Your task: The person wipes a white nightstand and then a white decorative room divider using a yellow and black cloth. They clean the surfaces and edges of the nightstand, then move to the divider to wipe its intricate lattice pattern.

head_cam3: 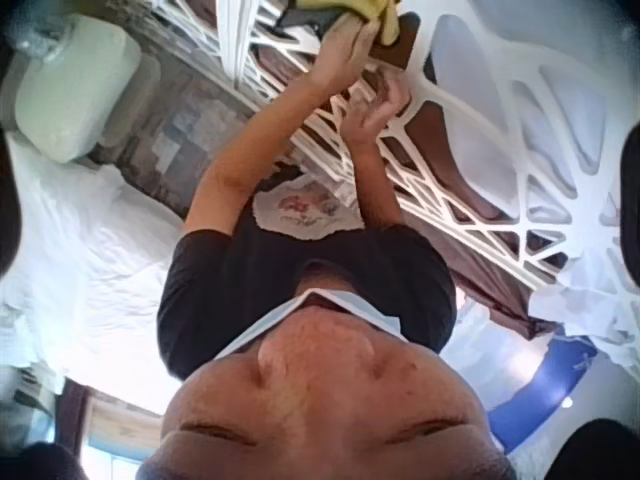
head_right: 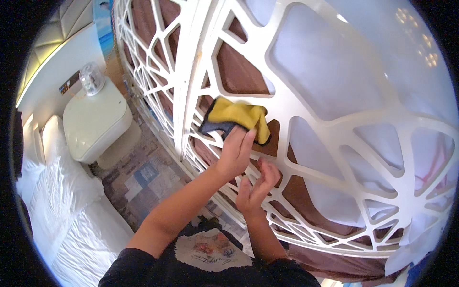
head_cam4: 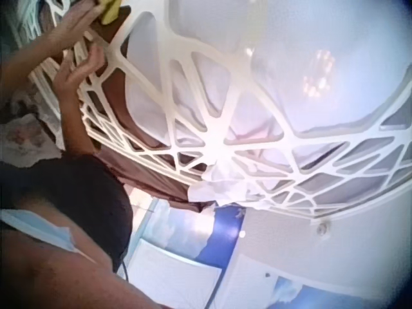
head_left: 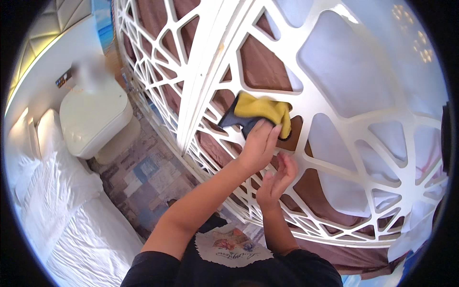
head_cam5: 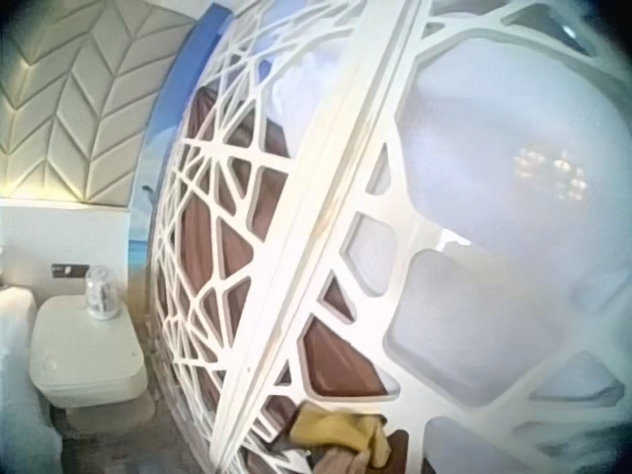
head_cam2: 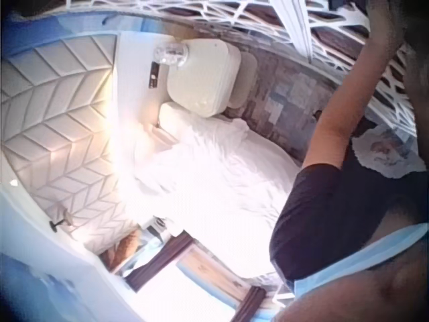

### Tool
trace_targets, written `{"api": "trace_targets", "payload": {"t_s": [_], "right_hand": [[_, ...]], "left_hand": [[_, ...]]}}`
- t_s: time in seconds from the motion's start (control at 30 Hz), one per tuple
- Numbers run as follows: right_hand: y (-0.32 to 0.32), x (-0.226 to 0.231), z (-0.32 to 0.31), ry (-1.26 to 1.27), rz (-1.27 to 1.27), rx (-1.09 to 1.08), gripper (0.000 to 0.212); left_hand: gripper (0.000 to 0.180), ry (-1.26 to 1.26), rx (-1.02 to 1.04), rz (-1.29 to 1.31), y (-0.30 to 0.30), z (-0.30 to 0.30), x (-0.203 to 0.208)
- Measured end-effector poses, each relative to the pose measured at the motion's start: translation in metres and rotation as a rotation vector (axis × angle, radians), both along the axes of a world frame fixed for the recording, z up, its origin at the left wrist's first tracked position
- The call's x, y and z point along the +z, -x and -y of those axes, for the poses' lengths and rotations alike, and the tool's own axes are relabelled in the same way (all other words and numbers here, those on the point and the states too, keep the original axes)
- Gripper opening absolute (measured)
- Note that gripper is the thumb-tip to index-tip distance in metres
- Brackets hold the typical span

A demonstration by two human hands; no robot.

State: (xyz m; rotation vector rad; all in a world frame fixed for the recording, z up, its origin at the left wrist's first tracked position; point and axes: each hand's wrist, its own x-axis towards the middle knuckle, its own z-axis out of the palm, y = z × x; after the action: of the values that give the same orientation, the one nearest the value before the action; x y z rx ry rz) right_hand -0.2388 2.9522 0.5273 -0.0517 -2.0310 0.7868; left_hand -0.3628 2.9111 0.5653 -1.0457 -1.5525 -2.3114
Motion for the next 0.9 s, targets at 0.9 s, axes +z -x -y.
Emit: {"api": "trace_targets", "payload": {"t_s": [0.9], "right_hand": [[0.041, 0.022, 0.02, -0.063, 0.138, -0.102, 0.046]], "left_hand": [[0.028, -0.407, -0.102, 0.748, 0.006, 0.055, -0.036]]}}
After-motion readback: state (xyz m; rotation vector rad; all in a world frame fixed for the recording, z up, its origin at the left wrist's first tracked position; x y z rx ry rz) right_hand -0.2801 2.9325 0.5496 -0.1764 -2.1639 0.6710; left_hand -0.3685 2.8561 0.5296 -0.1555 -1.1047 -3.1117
